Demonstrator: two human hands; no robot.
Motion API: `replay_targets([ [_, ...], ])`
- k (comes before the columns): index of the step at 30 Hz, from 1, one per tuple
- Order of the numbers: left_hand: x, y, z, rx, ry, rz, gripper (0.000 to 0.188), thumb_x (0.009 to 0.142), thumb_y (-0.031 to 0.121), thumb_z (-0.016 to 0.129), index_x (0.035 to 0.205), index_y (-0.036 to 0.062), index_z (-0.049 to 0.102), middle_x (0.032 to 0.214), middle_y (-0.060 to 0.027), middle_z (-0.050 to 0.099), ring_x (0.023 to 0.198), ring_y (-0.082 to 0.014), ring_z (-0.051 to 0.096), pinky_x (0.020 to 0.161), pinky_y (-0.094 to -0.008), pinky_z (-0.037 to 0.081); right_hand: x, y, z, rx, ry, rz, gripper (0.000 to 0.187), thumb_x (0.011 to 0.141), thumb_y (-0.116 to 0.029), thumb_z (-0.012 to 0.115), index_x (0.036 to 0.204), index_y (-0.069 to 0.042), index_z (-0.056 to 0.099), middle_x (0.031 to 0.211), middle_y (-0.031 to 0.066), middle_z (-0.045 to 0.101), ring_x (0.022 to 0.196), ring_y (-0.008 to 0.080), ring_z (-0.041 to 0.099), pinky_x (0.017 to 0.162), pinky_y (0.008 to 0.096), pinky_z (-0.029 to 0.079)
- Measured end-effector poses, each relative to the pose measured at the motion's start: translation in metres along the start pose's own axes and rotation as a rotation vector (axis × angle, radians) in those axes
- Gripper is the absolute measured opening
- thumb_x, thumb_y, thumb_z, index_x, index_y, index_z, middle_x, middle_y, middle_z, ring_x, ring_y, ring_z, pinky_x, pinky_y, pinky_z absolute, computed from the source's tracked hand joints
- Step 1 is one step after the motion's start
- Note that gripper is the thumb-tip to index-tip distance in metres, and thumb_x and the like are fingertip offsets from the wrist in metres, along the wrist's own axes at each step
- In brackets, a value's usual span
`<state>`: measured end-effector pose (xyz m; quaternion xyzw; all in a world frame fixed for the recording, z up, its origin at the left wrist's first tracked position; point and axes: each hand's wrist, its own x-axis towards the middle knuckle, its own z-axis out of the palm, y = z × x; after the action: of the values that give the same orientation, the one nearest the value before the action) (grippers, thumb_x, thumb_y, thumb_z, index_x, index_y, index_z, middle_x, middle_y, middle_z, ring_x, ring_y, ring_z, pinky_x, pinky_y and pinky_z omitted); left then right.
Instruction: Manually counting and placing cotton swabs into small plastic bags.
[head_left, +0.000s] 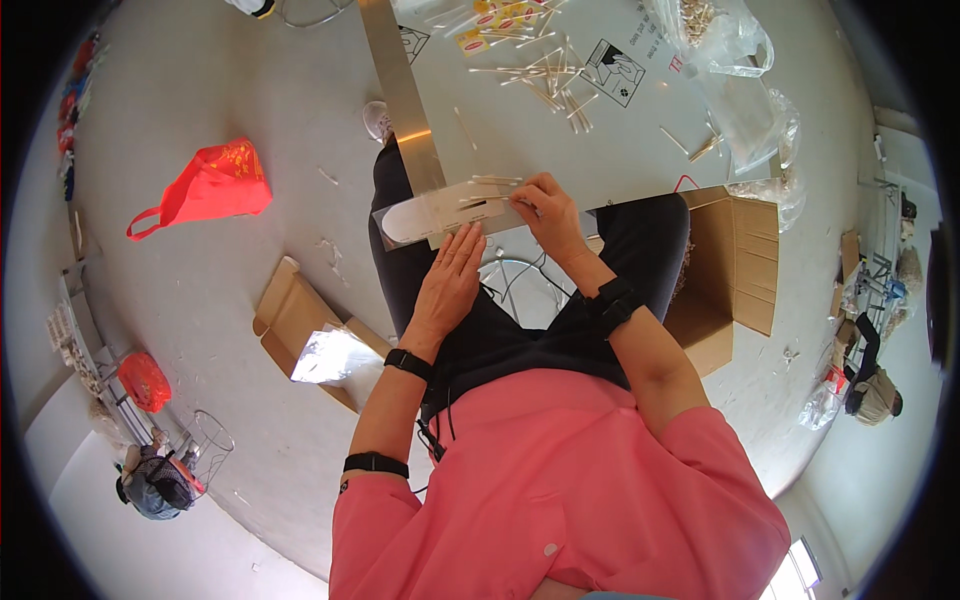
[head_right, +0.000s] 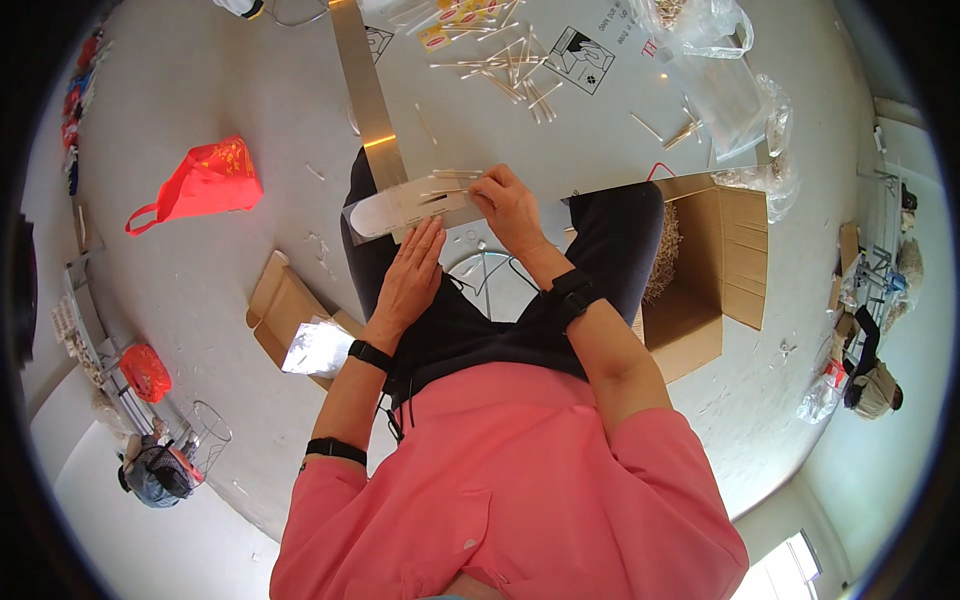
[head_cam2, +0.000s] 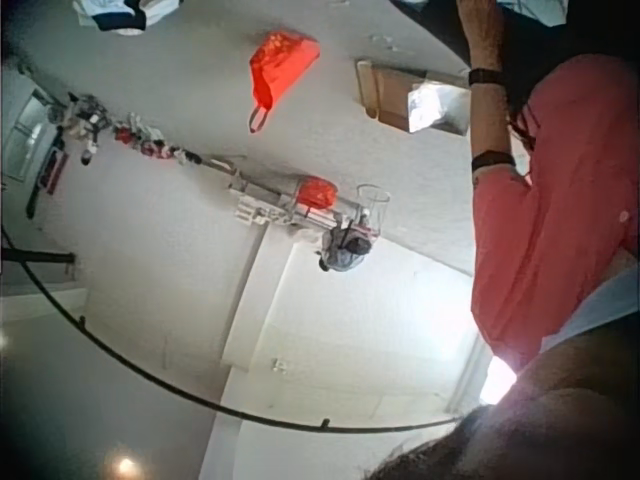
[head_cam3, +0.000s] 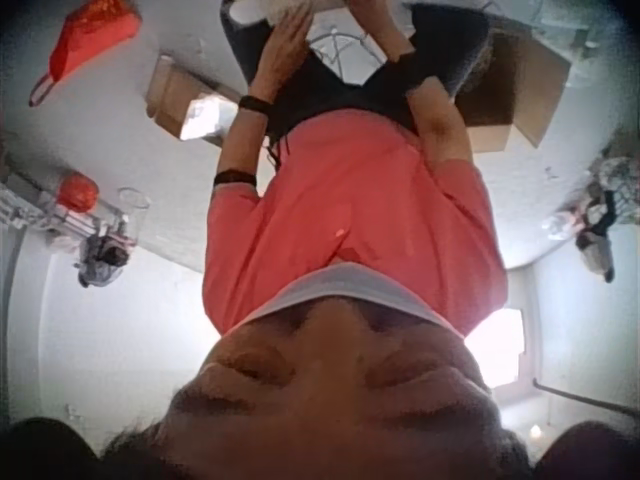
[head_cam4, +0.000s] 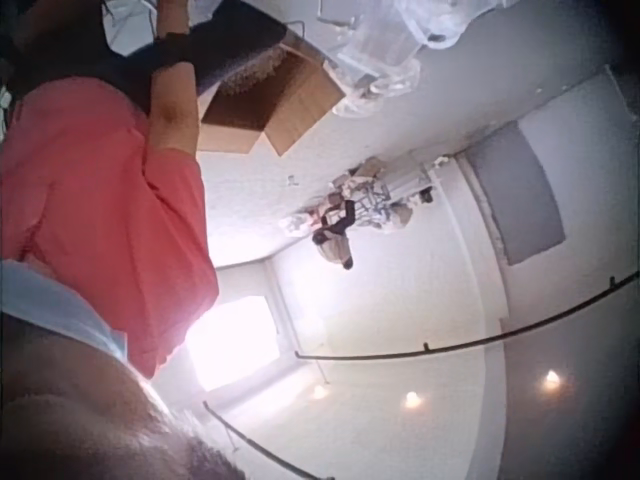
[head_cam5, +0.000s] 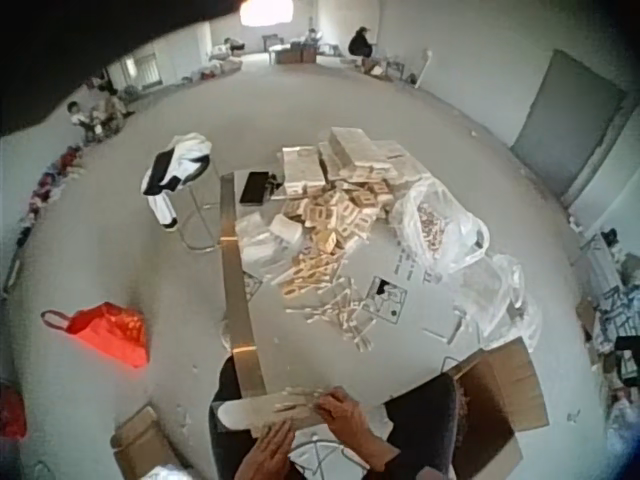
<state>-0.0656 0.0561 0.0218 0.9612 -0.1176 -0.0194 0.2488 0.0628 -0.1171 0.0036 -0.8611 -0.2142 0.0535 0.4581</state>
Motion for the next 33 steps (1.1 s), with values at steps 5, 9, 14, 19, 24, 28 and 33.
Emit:
replay_targets([
  [5, 0.002, -0.003, 0.002, -0.011, 0.011, 0.013, 0.054, 0.081, -0.001, 0.057, 0.133, -0.001, 0.044, 0.144, -0.0145, 0.041, 0.136, -0.0286, 0.036, 0.113, -0.0414, 0.029, -0.004, -0.005, 0.014, -0.033, 0.002, -0.001, 0.009, 0.079, -0.01, 0.069, 0.086, -0.009, 0.064, 0.088, 0.0053, 0.058, 0.076, 0.0265, 0.062, 0.064, 0.0362, 0.051],
  [9, 0.006, 0.003, 0.006, -0.021, 0.017, 0.047, 0.047, 0.083, 0.001, 0.051, 0.129, -0.0024, 0.047, 0.142, -0.0151, 0.042, 0.135, -0.0276, 0.037, 0.113, -0.0409, 0.029, -0.001, -0.001, 0.021, -0.094, -0.011, -0.033, 0.012, 0.079, -0.011, 0.069, 0.09, -0.009, 0.064, 0.088, 0.0059, 0.058, 0.075, 0.0269, 0.062, 0.064, 0.0367, 0.051],
  [14, 0.004, 0.002, 0.009, -0.021, 0.049, 0.039, 0.049, 0.081, 0.0, 0.053, 0.129, -0.0027, 0.047, 0.143, -0.0155, 0.042, 0.136, -0.028, 0.036, 0.114, -0.0414, 0.029, 0.0, -0.001, 0.016, -0.002, 0.021, 0.019, 0.016, 0.078, -0.006, 0.068, 0.093, -0.008, 0.063, 0.088, 0.0073, 0.058, 0.073, 0.0254, 0.063, 0.063, 0.0352, 0.051],
  [19, 0.009, 0.002, 0.002, -0.013, 0.1, -0.141, 0.056, 0.08, 0.003, 0.057, 0.134, -0.0051, 0.042, 0.145, -0.018, 0.037, 0.139, -0.0311, 0.029, 0.115, -0.0432, 0.024, -0.011, 0.005, 0.003, 0.027, 0.099, 0.134, 0.017, 0.078, -0.002, 0.067, 0.094, -0.006, 0.062, 0.089, 0.0079, 0.058, 0.07, 0.0242, 0.063, 0.062, 0.0336, 0.05],
  [24, 0.014, 0.006, 0.006, 0.059, 0.067, -0.185, 0.067, 0.079, 0.007, 0.06, 0.139, -0.0063, 0.033, 0.148, -0.0198, 0.032, 0.142, -0.0313, 0.022, 0.118, -0.0462, 0.014, -0.019, 0.005, 0.009, -0.039, 0.14, 0.144, 0.013, 0.078, -0.004, 0.067, 0.09, -0.007, 0.063, 0.086, 0.0083, 0.059, 0.07, 0.0281, 0.062, 0.061, 0.0352, 0.049],
  [28, 0.016, 0.013, 0.01, 0.045, 0.046, -0.181, 0.067, 0.079, 0.007, 0.06, 0.139, -0.0062, 0.034, 0.148, -0.0197, 0.031, 0.142, -0.0313, 0.021, 0.118, -0.0462, 0.014, -0.019, -0.001, 0.016, -0.091, 0.171, 0.141, 0.011, 0.078, -0.004, 0.067, 0.088, -0.007, 0.064, 0.085, 0.0086, 0.06, 0.071, 0.0293, 0.062, 0.061, 0.0358, 0.049],
  [33, 0.013, 0.016, 0.007, 0.056, 0.029, -0.186, 0.069, 0.077, 0.006, 0.06, 0.139, -0.006, 0.033, 0.151, -0.018, 0.027, 0.143, -0.0303, 0.019, 0.118, -0.0456, 0.013, -0.022, -0.001, 0.015, -0.016, 0.149, 0.147, 0.011, 0.078, -0.005, 0.067, 0.089, -0.007, 0.064, 0.087, 0.008, 0.061, 0.071, 0.0283, 0.063, 0.061, 0.036, 0.049],
])
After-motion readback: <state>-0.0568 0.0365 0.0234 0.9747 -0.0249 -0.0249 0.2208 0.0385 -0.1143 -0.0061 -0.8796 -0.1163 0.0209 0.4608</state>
